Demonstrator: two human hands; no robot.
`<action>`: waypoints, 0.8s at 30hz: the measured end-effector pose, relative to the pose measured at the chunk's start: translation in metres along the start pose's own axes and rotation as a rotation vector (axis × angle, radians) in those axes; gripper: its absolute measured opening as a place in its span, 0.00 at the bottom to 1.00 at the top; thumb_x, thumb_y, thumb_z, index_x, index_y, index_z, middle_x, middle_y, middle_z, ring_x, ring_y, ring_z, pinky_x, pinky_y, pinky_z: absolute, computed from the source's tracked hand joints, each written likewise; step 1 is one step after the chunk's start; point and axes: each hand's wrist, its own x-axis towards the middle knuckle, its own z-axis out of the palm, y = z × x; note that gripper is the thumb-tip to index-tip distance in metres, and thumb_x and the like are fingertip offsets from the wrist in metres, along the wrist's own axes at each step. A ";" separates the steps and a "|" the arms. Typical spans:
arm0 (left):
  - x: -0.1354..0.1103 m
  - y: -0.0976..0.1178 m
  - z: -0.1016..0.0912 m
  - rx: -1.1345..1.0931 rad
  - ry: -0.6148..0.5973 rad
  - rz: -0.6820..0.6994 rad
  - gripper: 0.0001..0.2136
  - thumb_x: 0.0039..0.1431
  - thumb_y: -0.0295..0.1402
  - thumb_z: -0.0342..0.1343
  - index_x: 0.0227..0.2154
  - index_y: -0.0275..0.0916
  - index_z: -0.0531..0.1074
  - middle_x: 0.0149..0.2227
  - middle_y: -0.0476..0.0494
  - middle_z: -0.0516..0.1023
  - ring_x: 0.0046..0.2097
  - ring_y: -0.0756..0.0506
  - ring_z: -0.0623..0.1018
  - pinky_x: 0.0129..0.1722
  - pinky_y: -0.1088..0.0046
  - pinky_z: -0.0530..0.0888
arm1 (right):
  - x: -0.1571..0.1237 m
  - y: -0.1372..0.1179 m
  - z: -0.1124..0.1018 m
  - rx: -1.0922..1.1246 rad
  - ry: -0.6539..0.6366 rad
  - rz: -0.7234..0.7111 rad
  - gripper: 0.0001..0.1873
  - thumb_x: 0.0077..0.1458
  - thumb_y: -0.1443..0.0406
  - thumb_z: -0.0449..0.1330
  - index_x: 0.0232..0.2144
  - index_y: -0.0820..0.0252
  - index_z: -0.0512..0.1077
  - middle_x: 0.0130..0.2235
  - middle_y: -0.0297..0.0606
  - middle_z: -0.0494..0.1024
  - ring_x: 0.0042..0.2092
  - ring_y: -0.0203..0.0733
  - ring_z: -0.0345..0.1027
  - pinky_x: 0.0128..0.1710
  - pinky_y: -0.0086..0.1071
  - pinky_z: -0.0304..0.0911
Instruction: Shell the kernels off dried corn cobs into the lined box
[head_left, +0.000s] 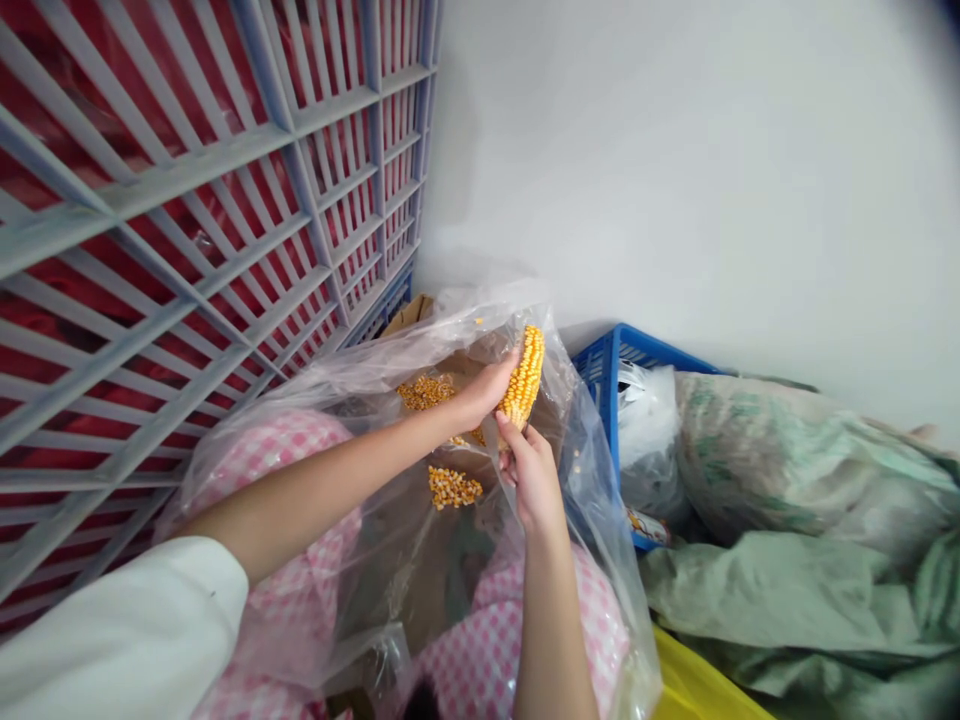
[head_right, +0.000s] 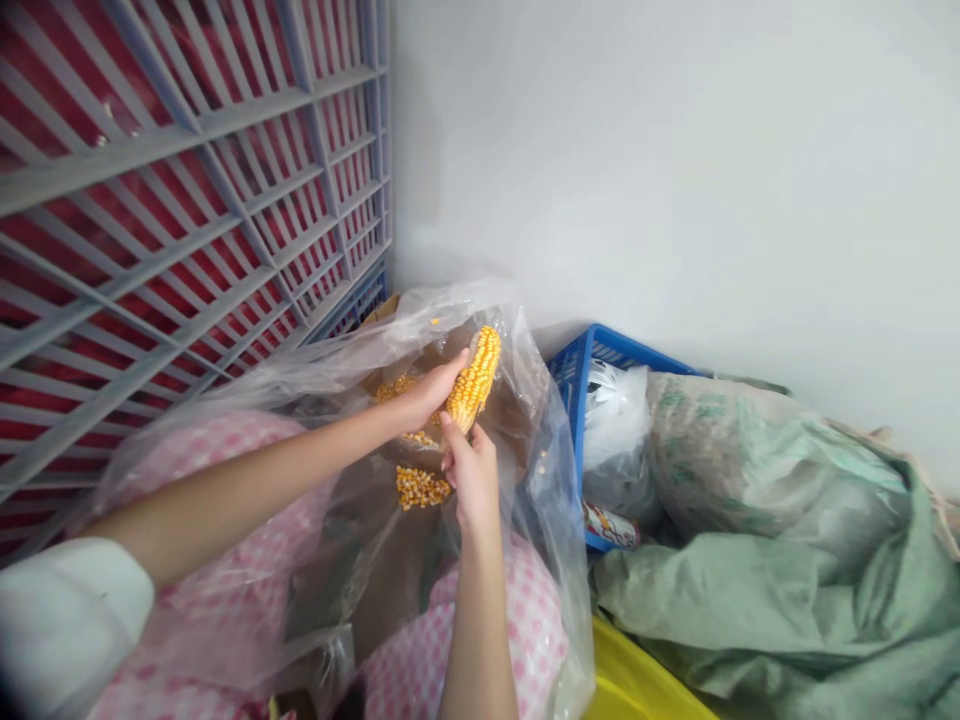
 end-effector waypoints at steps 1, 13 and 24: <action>-0.002 0.001 0.000 0.030 -0.008 0.015 0.22 0.56 0.49 0.43 0.32 0.34 0.73 0.24 0.45 0.74 0.27 0.48 0.70 0.32 0.73 0.66 | 0.000 0.000 0.000 0.010 0.002 0.007 0.18 0.42 0.52 0.62 0.25 0.59 0.62 0.13 0.22 0.58 0.14 0.25 0.43 0.13 0.23 0.36; -0.012 0.003 0.004 0.166 0.033 0.048 0.23 0.57 0.49 0.41 0.26 0.35 0.72 0.20 0.46 0.72 0.26 0.48 0.70 0.29 0.74 0.64 | 0.001 0.002 -0.002 -0.011 0.021 -0.003 0.19 0.42 0.52 0.62 0.23 0.59 0.60 0.13 0.22 0.58 0.13 0.25 0.42 0.12 0.24 0.36; -0.001 -0.006 0.002 0.145 0.106 0.053 0.23 0.58 0.47 0.38 0.28 0.35 0.72 0.24 0.44 0.73 0.29 0.47 0.71 0.30 0.73 0.64 | 0.002 0.001 -0.002 0.023 -0.006 0.025 0.18 0.42 0.52 0.61 0.24 0.59 0.63 0.13 0.23 0.59 0.14 0.25 0.43 0.12 0.24 0.36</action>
